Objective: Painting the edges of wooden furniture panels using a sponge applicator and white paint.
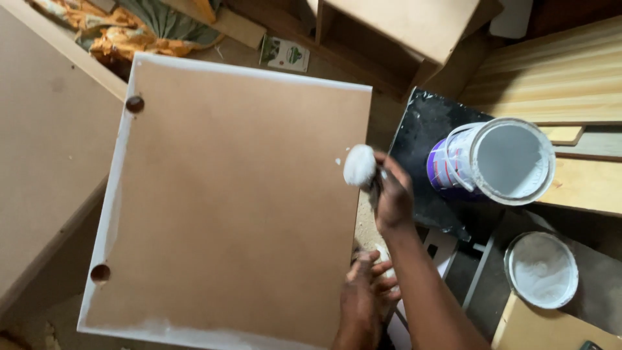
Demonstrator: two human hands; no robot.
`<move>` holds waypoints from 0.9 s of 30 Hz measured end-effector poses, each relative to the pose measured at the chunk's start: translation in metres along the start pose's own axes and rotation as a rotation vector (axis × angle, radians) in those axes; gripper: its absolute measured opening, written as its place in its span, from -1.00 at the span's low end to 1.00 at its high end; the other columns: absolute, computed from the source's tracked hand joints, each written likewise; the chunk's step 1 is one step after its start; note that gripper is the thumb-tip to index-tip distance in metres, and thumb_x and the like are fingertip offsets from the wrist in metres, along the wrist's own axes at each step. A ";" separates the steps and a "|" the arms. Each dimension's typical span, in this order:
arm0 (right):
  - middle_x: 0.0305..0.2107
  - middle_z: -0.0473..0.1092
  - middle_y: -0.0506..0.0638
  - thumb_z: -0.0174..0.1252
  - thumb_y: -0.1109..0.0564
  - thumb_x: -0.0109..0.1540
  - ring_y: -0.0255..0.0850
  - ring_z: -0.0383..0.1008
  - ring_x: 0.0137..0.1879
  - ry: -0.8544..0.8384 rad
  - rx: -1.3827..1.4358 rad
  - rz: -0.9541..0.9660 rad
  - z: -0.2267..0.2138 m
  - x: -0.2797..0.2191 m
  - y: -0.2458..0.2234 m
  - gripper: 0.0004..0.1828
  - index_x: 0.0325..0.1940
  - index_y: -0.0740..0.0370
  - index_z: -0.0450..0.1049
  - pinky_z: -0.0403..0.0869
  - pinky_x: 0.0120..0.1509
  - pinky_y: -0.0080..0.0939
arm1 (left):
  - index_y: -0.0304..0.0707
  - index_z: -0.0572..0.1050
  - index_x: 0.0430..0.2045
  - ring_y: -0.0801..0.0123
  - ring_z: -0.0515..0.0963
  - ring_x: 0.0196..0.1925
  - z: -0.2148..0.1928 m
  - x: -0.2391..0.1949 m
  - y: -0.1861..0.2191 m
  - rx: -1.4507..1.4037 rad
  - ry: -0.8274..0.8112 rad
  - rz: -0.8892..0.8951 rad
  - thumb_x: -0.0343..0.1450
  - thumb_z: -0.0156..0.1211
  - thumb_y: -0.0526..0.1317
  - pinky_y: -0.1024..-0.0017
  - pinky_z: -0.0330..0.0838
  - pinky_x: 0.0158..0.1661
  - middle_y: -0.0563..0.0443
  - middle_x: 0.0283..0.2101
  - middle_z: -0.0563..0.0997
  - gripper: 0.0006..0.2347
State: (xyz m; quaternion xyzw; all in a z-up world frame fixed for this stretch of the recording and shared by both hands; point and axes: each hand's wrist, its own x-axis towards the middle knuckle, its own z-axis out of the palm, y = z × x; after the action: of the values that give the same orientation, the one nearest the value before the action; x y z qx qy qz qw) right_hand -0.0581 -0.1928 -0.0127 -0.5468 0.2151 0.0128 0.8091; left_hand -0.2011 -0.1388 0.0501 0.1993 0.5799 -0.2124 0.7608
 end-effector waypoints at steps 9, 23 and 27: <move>-0.58 0.33 0.11 0.06 -0.06 0.35 -0.11 0.42 -0.40 0.241 0.403 0.224 -0.048 -0.035 -0.037 -0.65 -0.17 0.32 0.46 0.60 -0.04 0.13 | -0.22 0.29 0.18 -0.01 0.36 -0.17 0.015 0.044 0.074 2.041 0.174 1.458 0.16 0.12 -0.39 0.12 0.32 -0.26 -0.18 -0.12 0.38 -0.41; -0.06 0.55 -0.01 -0.02 0.03 0.31 -0.19 0.49 0.10 0.514 -0.905 0.081 -0.134 0.025 -0.152 -0.58 0.19 0.13 0.54 0.37 0.21 -0.18 | -0.23 0.40 0.02 -0.13 0.44 -0.15 0.108 0.068 0.064 1.976 0.199 1.439 0.19 0.09 -0.33 -0.01 0.42 -0.25 -0.17 -0.14 0.43 -0.56; 0.09 0.52 0.12 0.23 -0.12 0.22 0.00 0.50 0.22 0.396 -1.250 0.365 -0.174 0.077 -0.173 -0.50 0.19 0.08 0.59 0.39 0.20 -0.09 | -0.11 0.43 -0.11 -0.09 0.43 -0.08 0.155 0.058 0.033 1.842 0.092 1.158 0.17 0.21 -0.29 -0.02 0.39 -0.04 -0.10 -0.11 0.44 -0.62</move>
State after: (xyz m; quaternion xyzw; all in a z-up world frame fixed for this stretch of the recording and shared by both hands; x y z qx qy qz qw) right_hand -0.0022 -0.4340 0.0571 -0.8585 0.4002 0.1706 0.2716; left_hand -0.0452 -0.2023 0.0341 0.9438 0.0441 -0.1673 0.2815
